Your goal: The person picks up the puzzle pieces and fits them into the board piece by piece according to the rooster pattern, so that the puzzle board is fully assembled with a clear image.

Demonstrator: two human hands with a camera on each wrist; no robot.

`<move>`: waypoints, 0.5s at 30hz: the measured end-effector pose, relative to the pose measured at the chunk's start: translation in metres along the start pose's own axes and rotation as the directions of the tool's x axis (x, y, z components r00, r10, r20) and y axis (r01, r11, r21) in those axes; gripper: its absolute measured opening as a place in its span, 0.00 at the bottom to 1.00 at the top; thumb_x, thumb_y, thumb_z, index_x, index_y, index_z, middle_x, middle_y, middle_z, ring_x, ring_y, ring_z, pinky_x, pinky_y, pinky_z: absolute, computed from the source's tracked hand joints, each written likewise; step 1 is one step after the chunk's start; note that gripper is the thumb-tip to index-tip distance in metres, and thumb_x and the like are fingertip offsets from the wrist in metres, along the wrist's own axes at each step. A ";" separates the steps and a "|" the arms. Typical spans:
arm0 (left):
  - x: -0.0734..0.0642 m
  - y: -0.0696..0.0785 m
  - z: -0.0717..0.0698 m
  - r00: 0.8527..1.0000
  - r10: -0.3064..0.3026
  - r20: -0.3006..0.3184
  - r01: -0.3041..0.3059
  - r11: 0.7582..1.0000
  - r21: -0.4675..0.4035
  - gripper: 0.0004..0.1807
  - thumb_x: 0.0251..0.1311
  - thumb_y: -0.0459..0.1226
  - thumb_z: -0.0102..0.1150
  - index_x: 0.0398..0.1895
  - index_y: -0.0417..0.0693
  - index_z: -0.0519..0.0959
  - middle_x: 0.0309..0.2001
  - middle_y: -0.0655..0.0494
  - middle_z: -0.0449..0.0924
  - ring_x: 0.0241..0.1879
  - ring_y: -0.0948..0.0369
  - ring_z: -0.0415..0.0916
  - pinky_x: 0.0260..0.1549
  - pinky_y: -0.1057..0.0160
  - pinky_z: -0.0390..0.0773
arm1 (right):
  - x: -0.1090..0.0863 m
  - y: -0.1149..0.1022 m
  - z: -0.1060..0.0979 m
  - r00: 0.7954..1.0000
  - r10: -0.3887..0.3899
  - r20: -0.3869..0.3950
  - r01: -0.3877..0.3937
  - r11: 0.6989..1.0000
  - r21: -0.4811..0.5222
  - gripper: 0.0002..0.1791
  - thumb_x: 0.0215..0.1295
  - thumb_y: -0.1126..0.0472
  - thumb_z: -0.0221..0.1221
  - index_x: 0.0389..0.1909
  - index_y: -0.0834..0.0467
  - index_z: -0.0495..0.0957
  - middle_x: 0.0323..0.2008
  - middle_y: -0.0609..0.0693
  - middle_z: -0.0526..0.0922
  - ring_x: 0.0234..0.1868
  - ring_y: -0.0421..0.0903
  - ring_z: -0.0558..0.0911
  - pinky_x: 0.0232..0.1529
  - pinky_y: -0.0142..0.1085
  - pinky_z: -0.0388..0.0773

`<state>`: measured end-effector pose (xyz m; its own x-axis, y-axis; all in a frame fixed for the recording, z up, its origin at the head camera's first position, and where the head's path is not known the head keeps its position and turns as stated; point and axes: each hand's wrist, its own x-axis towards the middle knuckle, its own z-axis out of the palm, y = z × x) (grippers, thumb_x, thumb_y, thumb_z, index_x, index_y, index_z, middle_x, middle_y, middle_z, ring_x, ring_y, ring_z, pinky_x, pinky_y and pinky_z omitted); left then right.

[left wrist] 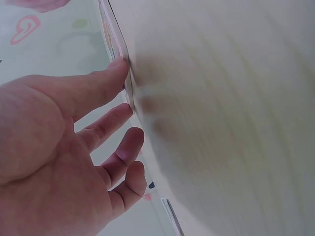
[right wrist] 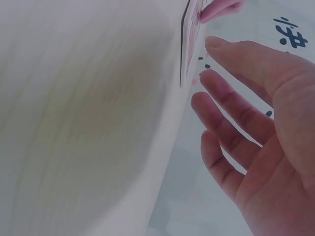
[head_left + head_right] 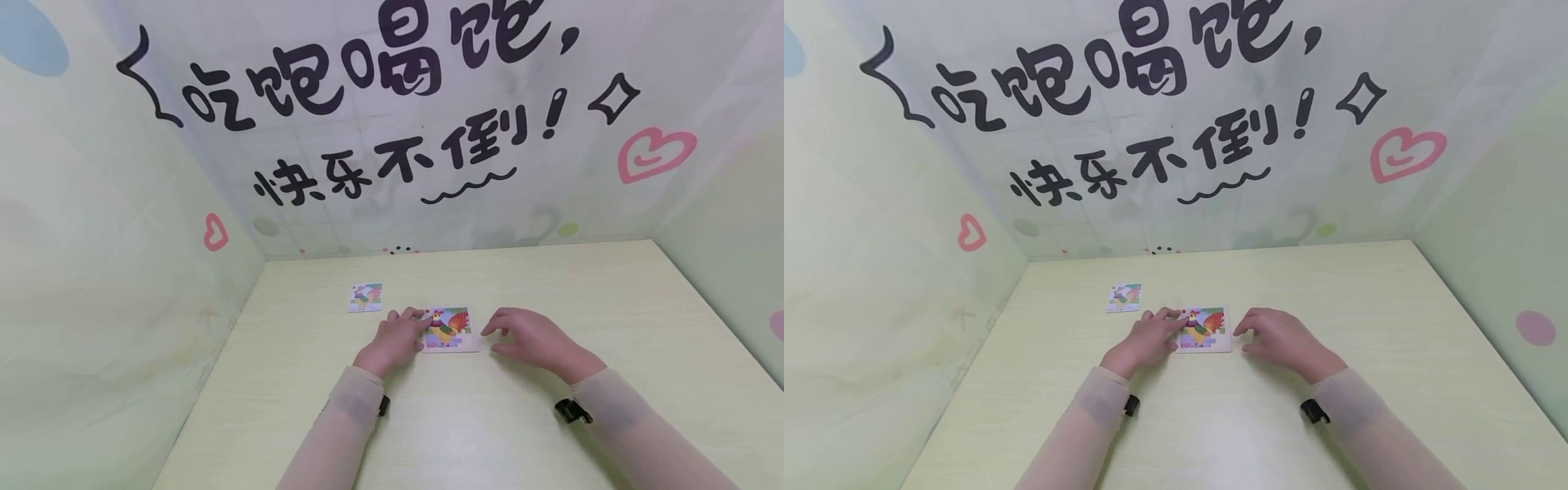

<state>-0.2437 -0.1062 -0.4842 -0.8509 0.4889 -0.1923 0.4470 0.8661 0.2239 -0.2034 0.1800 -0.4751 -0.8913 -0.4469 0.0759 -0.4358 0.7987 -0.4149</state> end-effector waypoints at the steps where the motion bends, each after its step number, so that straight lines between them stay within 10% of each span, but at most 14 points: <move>1: 0.000 0.000 0.000 1.000 0.000 0.000 0.000 1.000 -0.002 0.32 0.71 0.41 0.61 0.77 0.61 0.68 0.78 0.59 0.62 0.59 0.52 0.65 0.56 0.51 0.71 | -0.002 0.001 -0.001 1.000 0.006 -0.001 -0.006 1.000 0.000 0.13 0.58 0.60 0.73 0.45 0.51 0.89 0.44 0.43 0.87 0.40 0.41 0.82 0.42 0.38 0.81; 15: -0.002 0.002 -0.002 1.000 0.001 0.004 -0.001 1.000 0.000 0.32 0.72 0.41 0.61 0.78 0.61 0.67 0.79 0.59 0.61 0.61 0.51 0.64 0.59 0.48 0.71 | -0.026 0.021 -0.018 0.999 0.038 -0.018 -0.037 0.999 0.034 0.16 0.58 0.61 0.74 0.48 0.51 0.88 0.45 0.44 0.87 0.41 0.43 0.81 0.40 0.36 0.79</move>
<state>-0.2417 -0.1061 -0.4814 -0.8496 0.4898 -0.1957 0.4474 0.8657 0.2245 -0.1917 0.2154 -0.4698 -0.9093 -0.4090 0.0765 -0.3978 0.8005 -0.4483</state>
